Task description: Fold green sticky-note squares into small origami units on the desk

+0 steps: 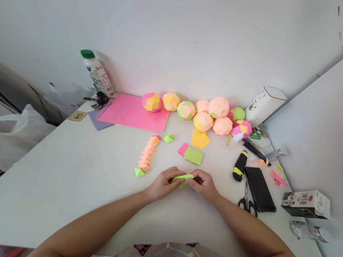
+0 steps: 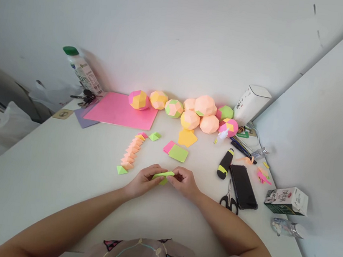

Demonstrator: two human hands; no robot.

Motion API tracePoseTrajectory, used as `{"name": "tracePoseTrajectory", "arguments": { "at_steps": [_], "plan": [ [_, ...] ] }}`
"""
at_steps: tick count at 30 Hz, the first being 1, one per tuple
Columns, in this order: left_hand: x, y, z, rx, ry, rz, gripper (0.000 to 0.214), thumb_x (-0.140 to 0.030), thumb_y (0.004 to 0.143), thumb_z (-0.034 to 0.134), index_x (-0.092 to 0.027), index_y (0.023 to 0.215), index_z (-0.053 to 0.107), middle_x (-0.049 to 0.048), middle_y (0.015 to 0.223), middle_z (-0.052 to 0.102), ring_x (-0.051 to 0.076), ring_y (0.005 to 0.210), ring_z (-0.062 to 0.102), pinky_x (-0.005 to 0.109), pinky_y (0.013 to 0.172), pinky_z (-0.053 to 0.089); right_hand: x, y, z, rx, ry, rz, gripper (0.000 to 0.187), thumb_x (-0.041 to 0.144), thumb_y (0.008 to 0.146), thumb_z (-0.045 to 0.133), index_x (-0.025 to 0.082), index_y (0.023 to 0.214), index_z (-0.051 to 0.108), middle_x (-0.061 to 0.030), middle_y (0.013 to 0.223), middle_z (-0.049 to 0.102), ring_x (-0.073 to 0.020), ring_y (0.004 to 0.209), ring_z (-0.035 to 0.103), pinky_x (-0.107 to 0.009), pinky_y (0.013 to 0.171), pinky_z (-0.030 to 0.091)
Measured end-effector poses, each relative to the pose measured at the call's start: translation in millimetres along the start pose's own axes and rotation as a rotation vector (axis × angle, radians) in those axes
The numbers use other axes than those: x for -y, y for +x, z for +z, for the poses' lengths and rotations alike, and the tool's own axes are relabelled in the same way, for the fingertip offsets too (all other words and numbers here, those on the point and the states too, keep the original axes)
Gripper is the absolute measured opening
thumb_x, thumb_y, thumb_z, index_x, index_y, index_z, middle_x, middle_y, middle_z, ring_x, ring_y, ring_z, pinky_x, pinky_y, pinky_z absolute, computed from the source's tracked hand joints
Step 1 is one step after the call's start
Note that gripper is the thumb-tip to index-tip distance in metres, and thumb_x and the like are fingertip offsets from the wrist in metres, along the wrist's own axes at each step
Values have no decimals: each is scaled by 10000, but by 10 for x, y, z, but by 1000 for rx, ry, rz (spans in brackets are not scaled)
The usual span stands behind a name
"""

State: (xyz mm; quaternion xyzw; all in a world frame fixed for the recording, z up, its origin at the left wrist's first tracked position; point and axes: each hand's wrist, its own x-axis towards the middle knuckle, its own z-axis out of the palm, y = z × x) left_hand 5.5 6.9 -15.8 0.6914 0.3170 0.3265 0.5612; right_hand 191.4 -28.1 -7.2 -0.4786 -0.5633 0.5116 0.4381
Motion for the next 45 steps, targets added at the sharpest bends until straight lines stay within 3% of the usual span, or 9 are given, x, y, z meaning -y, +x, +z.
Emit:
{"name": "tracePoseTrajectory", "arguments": {
  "at_steps": [6, 11, 22, 37, 45],
  "plan": [
    [-67, 10, -15, 14, 33, 11, 232, -318, 852, 524, -193, 987, 664, 36, 785, 545, 144, 721, 519, 261, 650, 427, 1, -6, 12, -18, 83, 78, 266, 345, 701, 704, 183, 771, 505, 51, 602, 490, -88, 497, 451, -224, 475, 398],
    [-33, 5, -13, -1, 0, -5, 219, -310, 842, 539, -185, 971, 664, 36, 783, 554, 144, 708, 528, 265, 647, 429, -6, 3, 17, -32, 79, 56, 293, 370, 692, 709, 180, 858, 561, 26, 663, 539, -97, 524, 478, -233, 487, 421],
    [-51, 9, -17, -2, 39, -14, 182, -293, 835, 541, -183, 891, 675, 23, 740, 540, 133, 677, 506, 252, 623, 403, -16, 8, 2, -18, 26, 27, 184, 330, 716, 692, 158, 753, 638, 16, 610, 545, -94, 480, 472, -226, 451, 389],
    [-69, 2, -9, -17, 69, -17, 201, -322, 826, 545, -169, 821, 675, 18, 697, 544, 121, 629, 482, 244, 583, 390, 22, 5, -2, -31, -50, -50, 211, 369, 717, 688, 171, 663, 635, 7, 601, 546, -103, 461, 475, -240, 430, 385],
    [-63, 7, -11, -17, 76, -13, 209, -329, 823, 542, -164, 818, 670, 19, 696, 540, 122, 621, 475, 245, 579, 381, 12, 8, 1, -40, -22, -15, 218, 370, 706, 695, 168, 675, 620, 11, 600, 536, -104, 465, 479, -238, 430, 386]
  ]
}}
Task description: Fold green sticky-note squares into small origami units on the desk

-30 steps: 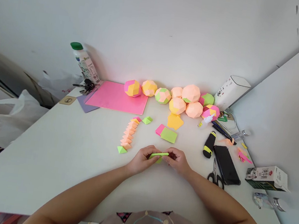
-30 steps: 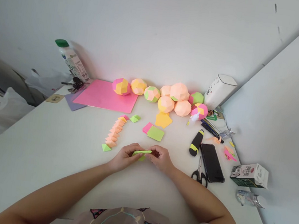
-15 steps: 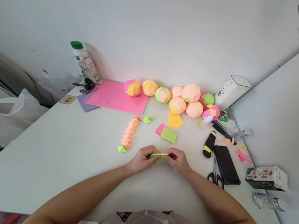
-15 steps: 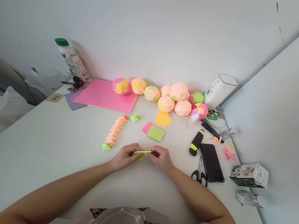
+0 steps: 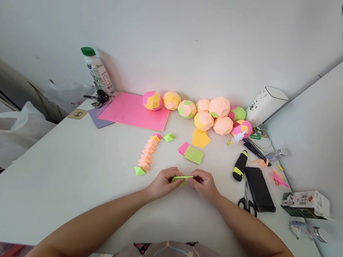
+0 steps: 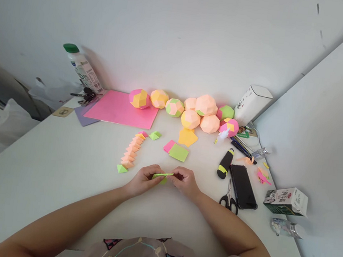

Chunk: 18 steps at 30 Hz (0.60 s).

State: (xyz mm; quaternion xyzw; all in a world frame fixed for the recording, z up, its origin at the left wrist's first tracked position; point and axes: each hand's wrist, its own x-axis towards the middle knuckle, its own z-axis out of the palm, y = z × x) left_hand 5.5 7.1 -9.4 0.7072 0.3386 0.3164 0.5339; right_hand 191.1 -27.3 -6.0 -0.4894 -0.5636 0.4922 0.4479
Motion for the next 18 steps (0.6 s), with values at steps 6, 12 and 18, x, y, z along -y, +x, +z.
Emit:
{"name": "tracePoseTrajectory", "arguments": {
  "at_steps": [6, 12, 18],
  "plan": [
    [3, 0, 6, 8, -5, 7, 200, -320, 824, 539, -165, 825, 665, 13, 697, 527, 116, 609, 461, 239, 566, 369, 44, 5, 3, -8, 19, 28, 215, 364, 689, 705, 167, 677, 619, 17, 594, 540, -103, 461, 478, -240, 435, 383],
    [-2, 0, 4, 13, -3, 11, 193, -316, 827, 537, -165, 821, 656, 17, 704, 538, 116, 618, 468, 240, 570, 380, 31, 7, 0, -4, 38, 36, 215, 361, 695, 700, 167, 680, 609, 24, 562, 522, -100, 457, 463, -234, 429, 374],
    [-1, -2, 5, 2, 8, 7, 183, -309, 822, 537, -165, 808, 650, 10, 699, 530, 104, 591, 442, 234, 550, 369, 13, 6, -5, -9, 66, 27, 201, 356, 699, 697, 177, 686, 605, 23, 571, 521, -99, 464, 462, -233, 431, 385]
  ]
}}
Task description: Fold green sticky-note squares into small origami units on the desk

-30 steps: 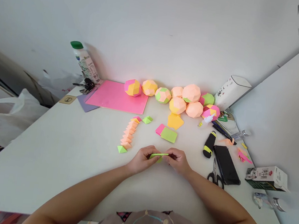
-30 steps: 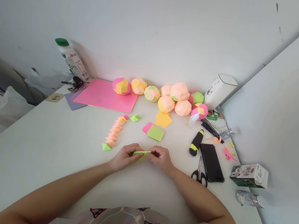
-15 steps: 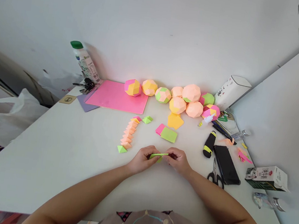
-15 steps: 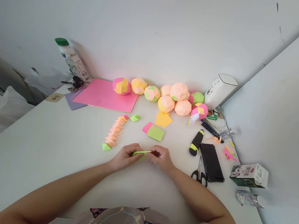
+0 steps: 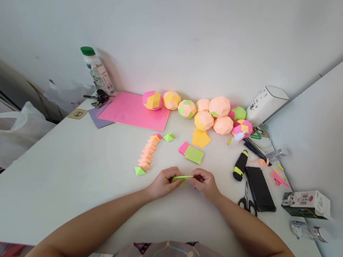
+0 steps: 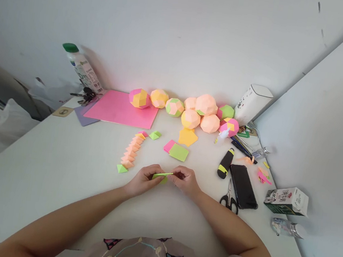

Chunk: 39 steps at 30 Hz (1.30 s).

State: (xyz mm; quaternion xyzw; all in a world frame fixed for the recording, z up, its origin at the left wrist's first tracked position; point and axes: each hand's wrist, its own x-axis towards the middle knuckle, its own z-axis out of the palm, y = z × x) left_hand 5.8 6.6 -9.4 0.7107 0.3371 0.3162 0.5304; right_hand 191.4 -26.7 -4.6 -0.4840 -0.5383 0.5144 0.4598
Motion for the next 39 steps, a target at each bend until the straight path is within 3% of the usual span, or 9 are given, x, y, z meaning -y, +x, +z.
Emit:
{"name": "tracePoseTrajectory", "arguments": {
  "at_steps": [16, 23, 29, 34, 39],
  "plan": [
    [0, 13, -1, -4, -7, -17, 185, -308, 823, 536, -164, 787, 647, 17, 710, 556, 119, 622, 481, 246, 578, 394, -38, -26, -30, 3, -13, -32, 232, 382, 794, 597, 169, 713, 645, -10, 648, 551, -103, 490, 489, -240, 444, 434],
    [-2, 13, -10, -8, -21, -45, 179, -313, 816, 546, -167, 785, 643, 8, 704, 556, 118, 624, 488, 244, 592, 400, -71, -28, -25, 41, 54, -13, 253, 405, 825, 559, 195, 960, 601, -6, 705, 574, -99, 511, 498, -246, 493, 454],
    [7, 9, -2, 13, -85, -54, 180, -335, 803, 570, -172, 828, 642, 15, 749, 564, 134, 685, 530, 250, 631, 432, -13, -17, -4, 79, -104, -111, 195, 345, 821, 580, 186, 823, 692, -31, 737, 585, -104, 520, 507, -245, 473, 443],
    [9, 9, 5, 6, -241, -80, 217, -359, 802, 584, -170, 908, 609, 33, 821, 590, 153, 750, 569, 278, 686, 461, 33, -29, 9, 45, -38, -58, 208, 348, 821, 575, 182, 839, 699, -5, 614, 577, -109, 485, 517, -245, 456, 460],
    [-1, 15, 5, -32, -261, -138, 221, -373, 799, 587, -161, 856, 615, 20, 765, 600, 139, 710, 563, 262, 656, 452, 29, -26, 17, 12, 1, -15, 228, 375, 784, 609, 162, 810, 688, 9, 542, 566, -111, 454, 520, -248, 443, 477]
  ]
}}
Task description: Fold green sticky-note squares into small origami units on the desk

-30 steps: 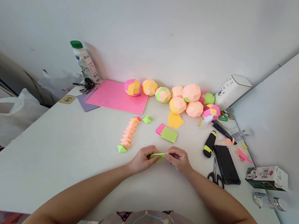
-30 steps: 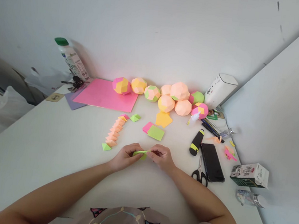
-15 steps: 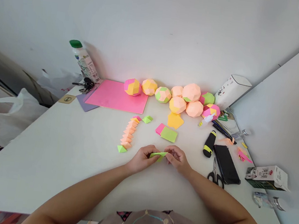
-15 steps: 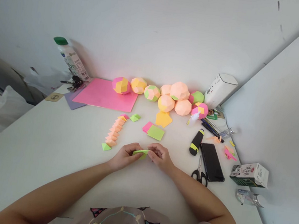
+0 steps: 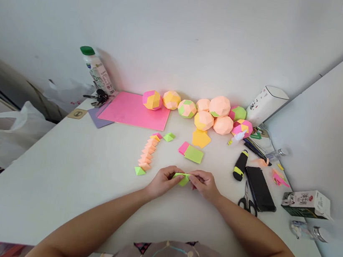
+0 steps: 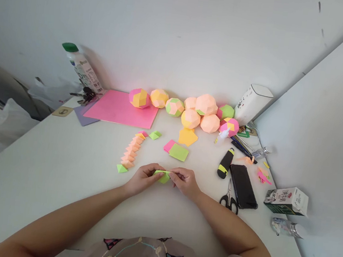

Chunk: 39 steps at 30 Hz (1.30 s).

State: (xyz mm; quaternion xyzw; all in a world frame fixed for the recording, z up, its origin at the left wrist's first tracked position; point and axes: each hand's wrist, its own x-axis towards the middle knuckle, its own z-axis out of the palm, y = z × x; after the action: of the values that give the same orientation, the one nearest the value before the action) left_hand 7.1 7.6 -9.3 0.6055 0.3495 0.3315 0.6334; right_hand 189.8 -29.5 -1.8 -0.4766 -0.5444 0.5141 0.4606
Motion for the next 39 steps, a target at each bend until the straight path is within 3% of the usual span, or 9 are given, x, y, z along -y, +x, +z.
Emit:
{"name": "tracePoseTrajectory", "arguments": {
  "at_steps": [8, 15, 39],
  "plan": [
    [13, 9, -8, 37, 74, 19, 216, -356, 804, 583, -156, 856, 646, 23, 756, 590, 138, 692, 562, 263, 646, 444, -85, 5, 5, 25, -30, 19, 202, 332, 762, 645, 158, 852, 693, -17, 655, 641, -107, 499, 553, -239, 469, 510],
    [-12, 3, 3, -11, 36, 11, 246, -391, 791, 592, -160, 858, 639, 22, 736, 616, 140, 678, 567, 259, 627, 450, -48, -1, 12, 4, -46, -36, 182, 313, 773, 635, 170, 851, 716, -7, 612, 642, -103, 453, 543, -235, 439, 508],
    [61, -2, -13, -8, 47, 45, 241, -365, 791, 600, -150, 684, 621, -6, 636, 542, 105, 590, 492, 235, 576, 400, -37, 9, 13, 33, -69, 17, 233, 381, 764, 631, 156, 789, 686, -7, 597, 618, -103, 461, 541, -237, 443, 509]
  ]
}}
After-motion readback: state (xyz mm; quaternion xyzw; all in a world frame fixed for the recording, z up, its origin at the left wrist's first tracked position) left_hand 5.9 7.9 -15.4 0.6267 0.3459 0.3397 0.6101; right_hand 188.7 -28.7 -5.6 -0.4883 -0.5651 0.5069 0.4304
